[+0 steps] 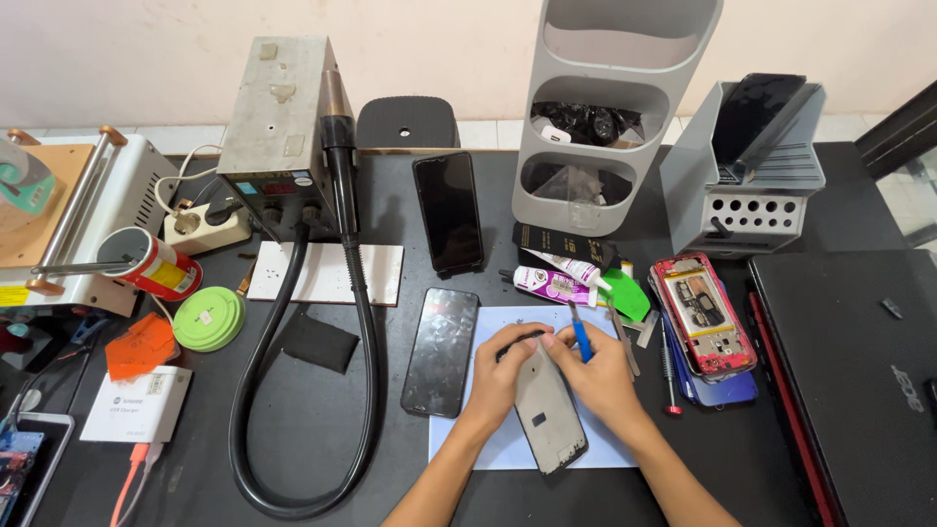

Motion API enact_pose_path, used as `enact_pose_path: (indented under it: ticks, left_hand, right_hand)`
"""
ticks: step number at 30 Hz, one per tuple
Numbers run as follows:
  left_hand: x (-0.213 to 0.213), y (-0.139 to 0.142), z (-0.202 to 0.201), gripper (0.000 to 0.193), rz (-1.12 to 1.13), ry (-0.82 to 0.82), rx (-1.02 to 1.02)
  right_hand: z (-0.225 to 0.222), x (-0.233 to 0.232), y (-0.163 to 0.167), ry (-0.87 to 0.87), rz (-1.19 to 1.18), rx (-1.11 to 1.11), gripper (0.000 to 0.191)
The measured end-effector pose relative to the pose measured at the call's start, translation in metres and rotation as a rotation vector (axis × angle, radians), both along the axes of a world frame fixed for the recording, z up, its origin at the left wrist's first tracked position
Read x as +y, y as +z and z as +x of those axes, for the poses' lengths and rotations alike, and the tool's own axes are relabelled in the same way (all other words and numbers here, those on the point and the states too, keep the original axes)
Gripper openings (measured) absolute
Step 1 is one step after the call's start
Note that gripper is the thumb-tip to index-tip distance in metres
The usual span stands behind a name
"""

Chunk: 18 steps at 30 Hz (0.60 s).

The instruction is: The person uses a blue-handled precision tool to scrape adhesive residue from the back of a disassembled smartphone. They repeatedly scrape and wipe the surface, rotating the phone to access different edges and areas.

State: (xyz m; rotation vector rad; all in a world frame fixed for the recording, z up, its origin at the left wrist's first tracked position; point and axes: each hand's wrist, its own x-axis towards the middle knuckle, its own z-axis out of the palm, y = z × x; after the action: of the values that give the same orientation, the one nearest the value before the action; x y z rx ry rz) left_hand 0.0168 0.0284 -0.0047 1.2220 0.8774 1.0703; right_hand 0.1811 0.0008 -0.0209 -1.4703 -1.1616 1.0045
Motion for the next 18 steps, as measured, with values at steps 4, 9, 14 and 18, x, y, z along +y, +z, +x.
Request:
enact_pose_path:
  ticks: [4, 9, 14, 18]
  left_hand:
    - [-0.001, -0.001, -0.001, 0.030, -0.025, 0.007, -0.004]
    - [0.000, -0.002, 0.001, 0.030, -0.010, 0.040, 0.000]
    - [0.001, -0.003, 0.001, 0.030, -0.057, 0.051, -0.047]
    - [0.000, -0.003, 0.001, 0.030, -0.058, 0.051, -0.069]
  right_hand:
    - [0.002, -0.001, -0.004, 0.036, 0.009, -0.060, 0.015]
    - [0.006, -0.002, -0.009, 0.047, -0.034, -0.071, 0.009]
    - [0.010, -0.002, -0.007, 0.079, 0.025, -0.068, 0.010]
    - [0.009, -0.002, -0.005, 0.090, 0.035, -0.031, 0.017]
